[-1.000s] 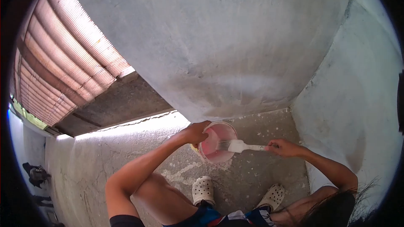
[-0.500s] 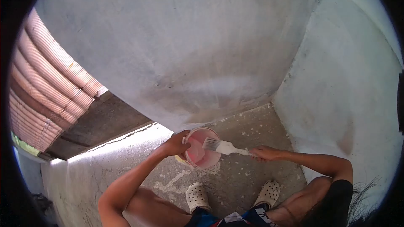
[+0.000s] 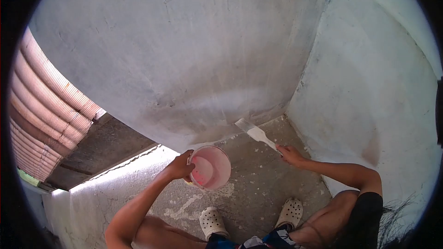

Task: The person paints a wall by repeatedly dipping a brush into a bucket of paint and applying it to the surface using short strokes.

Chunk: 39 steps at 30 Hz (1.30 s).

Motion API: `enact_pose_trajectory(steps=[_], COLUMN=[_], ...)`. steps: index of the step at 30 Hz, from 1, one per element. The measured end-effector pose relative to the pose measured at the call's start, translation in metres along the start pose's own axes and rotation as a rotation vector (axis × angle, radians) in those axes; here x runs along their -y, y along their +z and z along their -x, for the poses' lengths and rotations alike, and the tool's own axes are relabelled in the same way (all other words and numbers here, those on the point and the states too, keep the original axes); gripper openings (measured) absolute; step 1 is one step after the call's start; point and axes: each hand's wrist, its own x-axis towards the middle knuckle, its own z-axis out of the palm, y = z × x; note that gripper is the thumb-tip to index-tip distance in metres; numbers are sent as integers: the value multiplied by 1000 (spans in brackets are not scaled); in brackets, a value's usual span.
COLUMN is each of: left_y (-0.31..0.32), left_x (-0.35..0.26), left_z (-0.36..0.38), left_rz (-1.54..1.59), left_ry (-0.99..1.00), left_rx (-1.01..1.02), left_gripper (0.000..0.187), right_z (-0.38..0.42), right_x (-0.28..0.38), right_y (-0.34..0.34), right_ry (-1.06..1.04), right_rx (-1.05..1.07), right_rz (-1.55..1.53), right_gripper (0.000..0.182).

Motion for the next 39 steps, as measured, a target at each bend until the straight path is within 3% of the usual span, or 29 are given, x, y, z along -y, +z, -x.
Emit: enact_pose_trajectory(steps=[6,25,27,39], left_y=[3,3,5,6], left_x=[-3,-3,-2,-8], left_z=[4,4,5,11], left_rz=[6,-67,-50,-43], left_ry=[34,26,37,69], left_rx=[6,47,25,5], left_gripper=[60,58,58,58], right_z=[0,-1,-1,30], right_x=[-8,14,17,40], right_y=[-8,-12,-10,1], right_ry=[57,35,-58,-156], right_rx=[-37,-73,-135,-229], right_rz=[142,161,133,31], right_gripper=[56,53,52,55])
